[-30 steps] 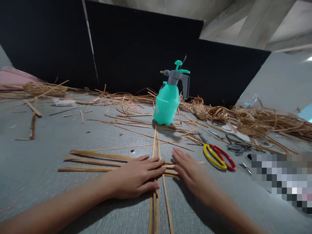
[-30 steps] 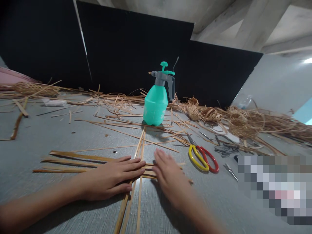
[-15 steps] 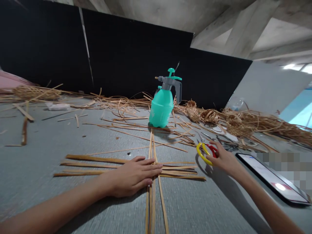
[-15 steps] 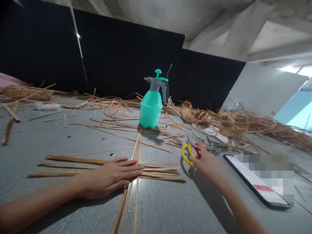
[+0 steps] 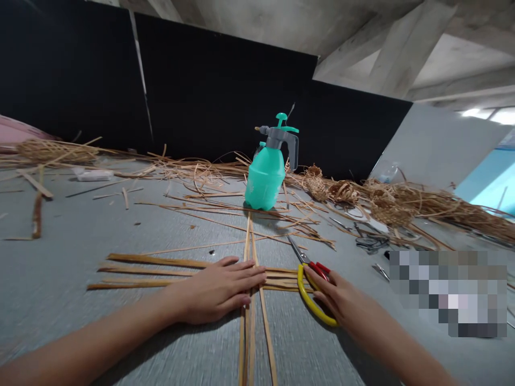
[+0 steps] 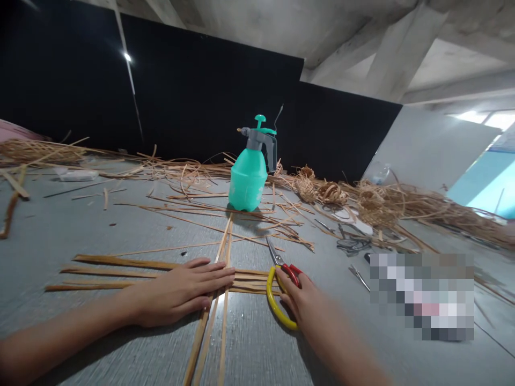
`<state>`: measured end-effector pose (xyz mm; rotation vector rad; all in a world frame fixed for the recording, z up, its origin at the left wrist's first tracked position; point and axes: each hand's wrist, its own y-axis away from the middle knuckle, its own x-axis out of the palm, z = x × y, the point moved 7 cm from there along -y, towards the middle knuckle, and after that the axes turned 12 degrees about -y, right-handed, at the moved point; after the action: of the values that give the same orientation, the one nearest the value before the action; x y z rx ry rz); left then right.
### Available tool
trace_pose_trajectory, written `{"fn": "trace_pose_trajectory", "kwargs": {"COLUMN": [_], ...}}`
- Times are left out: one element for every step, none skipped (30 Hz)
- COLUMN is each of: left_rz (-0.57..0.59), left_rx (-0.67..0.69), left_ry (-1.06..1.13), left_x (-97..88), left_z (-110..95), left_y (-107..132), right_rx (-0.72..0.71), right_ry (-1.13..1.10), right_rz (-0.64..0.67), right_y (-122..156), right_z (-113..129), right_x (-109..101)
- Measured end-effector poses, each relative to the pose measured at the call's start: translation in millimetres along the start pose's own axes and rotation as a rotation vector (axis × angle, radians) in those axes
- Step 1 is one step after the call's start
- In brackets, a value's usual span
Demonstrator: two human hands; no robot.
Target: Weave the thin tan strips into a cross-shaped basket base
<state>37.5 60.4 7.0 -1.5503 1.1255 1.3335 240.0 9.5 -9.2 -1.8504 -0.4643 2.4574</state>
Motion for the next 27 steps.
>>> {"fn": "trace_pose_trajectory", "kwargs": {"left_rz": [-0.010, -0.020, -0.028, -0.031, -0.031, -0.024, -0.016, -0.009, -0.005, -0.004, -0.005, -0.010, -0.018, -0.023, -0.028, -0.032, -0.032, -0.030, -0.028, -0.028, -0.029, -0.030, -0.035, -0.040, -0.042, -0.039, -0.032], "left_rx": [-0.006, -0.011, -0.015, -0.016, -0.019, -0.021, -0.026, -0.028, -0.029, -0.031, -0.031, -0.028, -0.025, -0.019, -0.011, 0.001, 0.012, 0.017, 0.018, 0.014, 0.004, -0.006, -0.013, -0.015, -0.016, -0.018, -0.021], "left_ry": [-0.008, -0.016, -0.026, -0.035, -0.045, -0.054, -0.062, -0.067, -0.071, -0.073, -0.075, -0.075, -0.074, -0.071, -0.066, -0.060, -0.054, -0.049, -0.047, -0.046, -0.046, -0.047, -0.046, -0.045, -0.043, -0.039, -0.036], "left_x": [-0.2, -0.4, -0.5, -0.3, 0.0, 0.7, 1.4, 2.0, 2.6, 2.9, 3.0, 3.0, 2.7, 2.4, 2.1, 1.6, 1.2, 0.7, 0.2, -0.4, -1.0, -1.4, -1.8, -2.0, -1.8, -1.3, -0.5], "left_z": [1, 1, 1, 1, 1, 1, 1, 1, 1, 1, 1, 1, 1, 1, 1, 0, -1, -2, -2, -3, -3, -3, -4, -4, -4, -4, -4], "left_y": [0, 0, 0, -1, -1, -2, -3, -3, -3, -4, -4, -4, -4, -3, -3, -3, -3, -3, -4, -4, -5, -5, -6, -6, -6, -6, -6], "right_rx": [-0.024, -0.049, -0.070, -0.087, -0.098, -0.102, -0.104, -0.108, -0.115, -0.123, -0.129, -0.127, -0.115, -0.101, -0.086, -0.073, -0.068, -0.071, -0.074, -0.074, -0.073, -0.068, -0.056, -0.039, -0.022, -0.008, 0.002], "right_ry": [0.057, 0.113, 0.159, 0.189, 0.197, 0.181, 0.142, 0.084, 0.017, -0.040, -0.078, -0.094, -0.096, -0.089, -0.079, -0.068, -0.058, -0.050, -0.043, -0.038, -0.039, -0.044, -0.047, -0.046, -0.036, -0.021, -0.002], "right_rz": [-0.013, -0.026, -0.036, -0.049, -0.065, -0.081, -0.097, -0.099, -0.090, -0.062, -0.022, 0.024, 0.069, 0.112, 0.148, 0.173, 0.192, 0.204, 0.209, 0.206, 0.204, 0.197, 0.177, 0.142, 0.098, 0.056, 0.023], "right_y": [1, 1, -1, -4, -8, -13, -19, -25, -32, -37, -42, -45, -47, -48, -48, -48, -47, -46, -46, -46, -46, -46, -47, -47, -47, -46, -44], "right_z": [-1, -1, -1, 1, 4, 9, 14, 20, 27, 33, 38, 42, 43, 42, 40, 38, 35, 34, 34, 34, 34, 34, 33, 31, 27, 23, 18], "right_x": [-1, -2, -5, -8, -12, -16, -20, -22, -23, -20, -15, -8, 0, 8, 16, 23, 28, 32, 33, 34, 33, 31, 27, 22, 16, 11, 7]}}
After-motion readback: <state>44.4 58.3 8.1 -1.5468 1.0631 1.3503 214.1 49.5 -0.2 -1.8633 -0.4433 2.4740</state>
